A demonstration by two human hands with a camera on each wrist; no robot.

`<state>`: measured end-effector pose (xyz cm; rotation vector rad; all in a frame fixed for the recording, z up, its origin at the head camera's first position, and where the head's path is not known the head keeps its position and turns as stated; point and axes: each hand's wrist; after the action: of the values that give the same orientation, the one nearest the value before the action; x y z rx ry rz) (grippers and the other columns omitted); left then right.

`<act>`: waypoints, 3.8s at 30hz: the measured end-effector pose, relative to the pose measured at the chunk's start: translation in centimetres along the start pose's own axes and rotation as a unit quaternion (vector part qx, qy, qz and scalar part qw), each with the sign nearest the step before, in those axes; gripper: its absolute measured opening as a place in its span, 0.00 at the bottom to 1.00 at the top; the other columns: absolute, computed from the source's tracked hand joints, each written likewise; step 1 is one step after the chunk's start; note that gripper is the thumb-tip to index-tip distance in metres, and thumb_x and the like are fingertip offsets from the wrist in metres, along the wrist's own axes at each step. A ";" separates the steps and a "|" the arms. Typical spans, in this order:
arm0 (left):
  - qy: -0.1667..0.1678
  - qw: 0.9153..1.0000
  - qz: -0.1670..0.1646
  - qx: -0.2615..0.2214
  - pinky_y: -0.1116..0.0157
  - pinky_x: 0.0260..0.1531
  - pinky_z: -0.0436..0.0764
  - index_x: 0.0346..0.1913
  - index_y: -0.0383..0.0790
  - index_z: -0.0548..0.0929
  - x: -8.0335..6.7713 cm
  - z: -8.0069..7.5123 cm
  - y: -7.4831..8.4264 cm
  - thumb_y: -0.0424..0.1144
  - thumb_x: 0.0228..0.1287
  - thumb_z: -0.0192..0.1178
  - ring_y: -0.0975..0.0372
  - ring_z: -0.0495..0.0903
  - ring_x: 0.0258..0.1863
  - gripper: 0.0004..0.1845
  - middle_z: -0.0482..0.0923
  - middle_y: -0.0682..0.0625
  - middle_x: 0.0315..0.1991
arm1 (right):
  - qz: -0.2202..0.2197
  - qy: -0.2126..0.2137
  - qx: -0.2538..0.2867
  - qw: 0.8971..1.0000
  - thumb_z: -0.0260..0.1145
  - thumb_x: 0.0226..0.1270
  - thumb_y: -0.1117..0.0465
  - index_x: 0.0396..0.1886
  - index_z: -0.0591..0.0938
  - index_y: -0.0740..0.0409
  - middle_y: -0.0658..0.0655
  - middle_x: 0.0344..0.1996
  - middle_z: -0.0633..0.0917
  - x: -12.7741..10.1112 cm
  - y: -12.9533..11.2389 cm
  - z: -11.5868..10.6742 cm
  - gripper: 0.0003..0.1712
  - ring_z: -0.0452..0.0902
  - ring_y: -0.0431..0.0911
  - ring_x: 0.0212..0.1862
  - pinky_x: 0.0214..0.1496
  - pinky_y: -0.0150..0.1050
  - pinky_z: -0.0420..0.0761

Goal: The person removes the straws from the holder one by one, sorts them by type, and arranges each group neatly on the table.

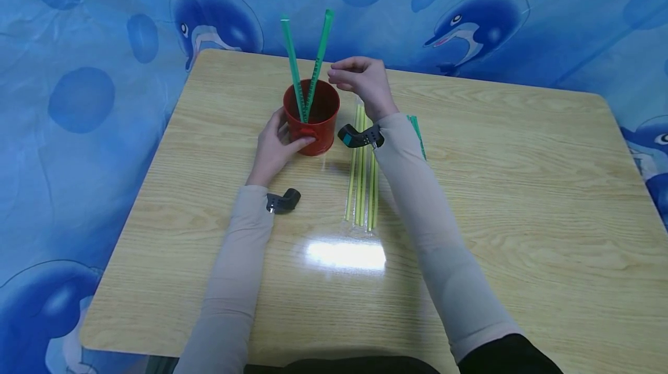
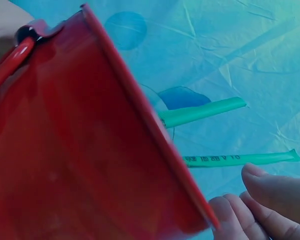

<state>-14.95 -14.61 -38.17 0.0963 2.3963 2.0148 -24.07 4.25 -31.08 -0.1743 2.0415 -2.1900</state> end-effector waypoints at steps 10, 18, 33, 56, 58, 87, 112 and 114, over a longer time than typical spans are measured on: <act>0.007 1.000 0.016 -0.004 0.66 0.64 0.66 0.71 0.45 0.60 0.8 0.0 -1.9 0.37 0.54 0.70 0.61 0.62 0.67 0.42 0.63 0.49 0.68 | -0.006 0.004 0.019 1.000 0.67 0.60 0.70 0.41 0.82 0.72 0.57 0.31 0.84 0.8 0.2 1.3 0.11 0.82 0.52 0.40 0.48 0.40 0.83; 0.008 0.999 0.036 -0.012 0.68 0.63 0.67 0.70 0.43 0.60 0.7 -0.1 -2.1 0.36 0.55 0.69 0.61 0.63 0.66 0.41 0.64 0.48 0.67 | -0.006 0.012 0.011 1.000 0.68 0.58 0.70 0.37 0.83 0.67 0.56 0.30 0.83 1.0 0.1 2.0 0.07 0.82 0.48 0.37 0.46 0.39 0.83; 0.005 0.999 0.032 -0.016 0.68 0.64 0.66 0.70 0.42 0.61 0.7 0.1 -2.0 0.35 0.54 0.70 0.60 0.62 0.67 0.41 0.64 0.47 0.67 | -0.017 0.036 -0.020 0.999 0.68 0.58 0.71 0.34 0.83 0.68 0.58 0.29 0.84 1.3 0.1 2.6 0.05 0.81 0.44 0.32 0.43 0.38 0.84; 0.010 0.999 0.037 -0.011 0.68 0.63 0.66 0.70 0.42 0.60 0.7 0.0 -2.0 0.34 0.53 0.70 0.59 0.62 0.67 0.42 0.63 0.48 0.68 | -0.053 0.061 0.004 0.997 0.68 0.58 0.72 0.34 0.83 0.67 0.55 0.28 0.83 0.6 -1.6 0.6 0.04 0.82 0.46 0.33 0.45 0.39 0.83; 0.010 0.999 0.036 -0.011 0.68 0.63 0.66 0.70 0.42 0.60 0.7 0.0 -2.0 0.35 0.53 0.70 0.59 0.62 0.67 0.42 0.63 0.48 0.68 | -0.053 0.064 0.008 0.997 0.68 0.57 0.72 0.33 0.83 0.66 0.55 0.28 0.83 0.5 -2.0 0.4 0.04 0.82 0.46 0.33 0.45 0.39 0.83; 0.003 0.999 0.035 -0.036 0.66 0.63 0.67 0.70 0.42 0.60 0.6 0.1 -1.8 0.34 0.54 0.69 0.58 0.63 0.66 0.41 0.63 0.47 0.67 | -0.103 0.093 0.024 0.990 0.69 0.56 0.72 0.30 0.85 0.64 0.58 0.28 0.84 -1.6 -5.0 -2.2 0.02 0.81 0.49 0.32 0.42 0.38 0.83; -0.004 0.999 0.012 -0.037 0.62 0.64 0.66 0.70 0.37 0.58 -0.6 -0.1 1.0 0.31 0.57 0.66 0.53 0.61 0.67 0.40 0.61 0.43 0.68 | -0.178 0.105 0.121 0.971 0.68 0.55 0.75 0.28 0.83 0.68 0.59 0.27 0.84 -4.9 -7.9 -3.5 0.02 0.81 0.48 0.31 0.42 0.38 0.83; -0.004 0.999 0.011 -0.032 0.62 0.64 0.66 0.70 0.36 0.58 -0.8 -0.1 1.4 0.31 0.57 0.66 0.53 0.62 0.67 0.40 0.61 0.42 0.68 | -0.180 0.105 0.131 0.969 0.68 0.55 0.76 0.28 0.83 0.68 0.59 0.27 0.84 -5.1 -8.0 -3.6 0.02 0.81 0.49 0.32 0.41 0.38 0.83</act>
<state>-14.10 -14.50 -36.81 0.1311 2.3339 2.0947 -19.89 9.28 -23.30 -0.3176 1.9151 -2.7836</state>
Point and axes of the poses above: each hand's wrist, its own x-axis towards the middle knuckle, its own z-axis out of the palm, y = z × x
